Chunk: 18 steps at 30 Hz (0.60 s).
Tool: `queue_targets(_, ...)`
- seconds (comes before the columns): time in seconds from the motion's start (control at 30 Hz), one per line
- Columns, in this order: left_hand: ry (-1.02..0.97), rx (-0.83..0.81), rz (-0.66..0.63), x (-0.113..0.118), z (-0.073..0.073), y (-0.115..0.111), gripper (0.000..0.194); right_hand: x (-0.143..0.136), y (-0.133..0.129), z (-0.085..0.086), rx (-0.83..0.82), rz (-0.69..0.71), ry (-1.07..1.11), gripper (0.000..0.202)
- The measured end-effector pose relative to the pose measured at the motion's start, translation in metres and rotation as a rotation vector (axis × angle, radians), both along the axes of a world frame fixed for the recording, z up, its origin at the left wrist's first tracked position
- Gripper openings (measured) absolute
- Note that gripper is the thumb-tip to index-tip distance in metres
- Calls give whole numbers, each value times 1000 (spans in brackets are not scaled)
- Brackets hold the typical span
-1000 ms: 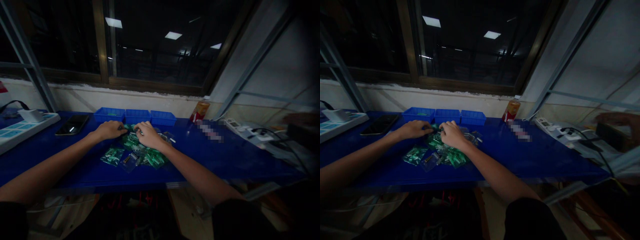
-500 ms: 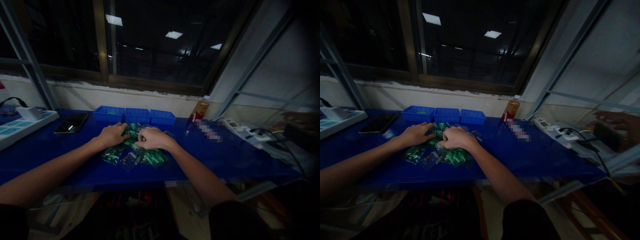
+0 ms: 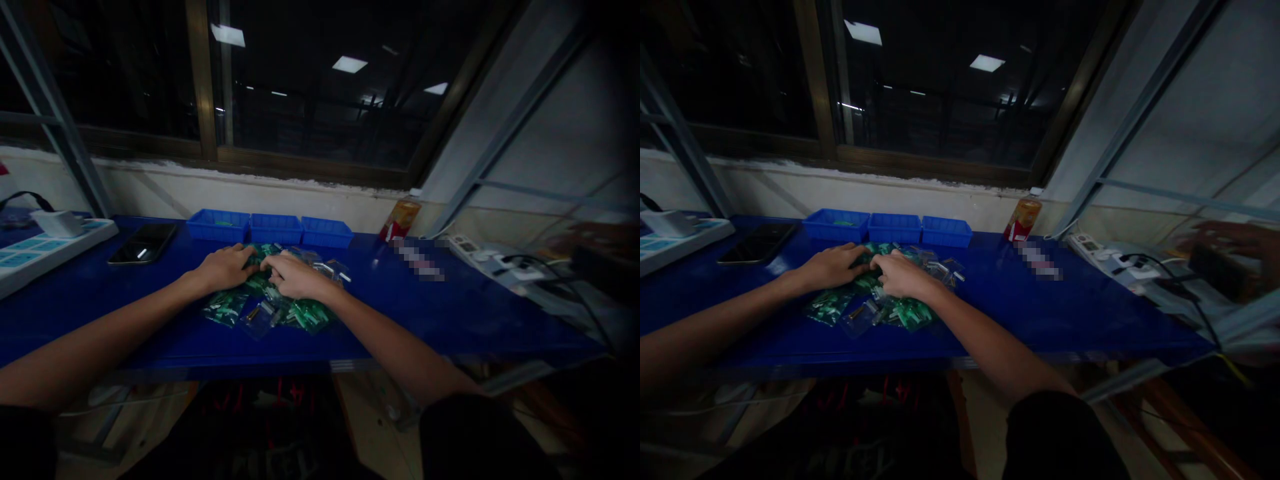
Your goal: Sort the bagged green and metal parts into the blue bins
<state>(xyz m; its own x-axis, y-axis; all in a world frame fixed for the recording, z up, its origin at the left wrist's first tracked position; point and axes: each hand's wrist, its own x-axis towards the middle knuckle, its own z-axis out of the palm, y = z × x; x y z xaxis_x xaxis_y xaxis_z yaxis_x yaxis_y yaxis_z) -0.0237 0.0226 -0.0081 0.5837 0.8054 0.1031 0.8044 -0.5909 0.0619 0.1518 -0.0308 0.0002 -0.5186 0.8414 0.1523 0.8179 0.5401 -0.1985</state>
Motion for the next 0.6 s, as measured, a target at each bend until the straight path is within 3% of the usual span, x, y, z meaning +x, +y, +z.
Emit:
queue_targets(0.27, -42, 64, -67, -2, -6, 7, 47, 9, 10, 4, 47, -58, 72, 26)
queue_targets(0.4, -158, 109, -114, 3, 5, 5, 42, 12, 12, 8, 78, -136, 295, 26)
queue_targets(0.6, -442, -135, -138, 13, 20, -12, 38, 12, 22, 2, -67, -197, 837, 19)
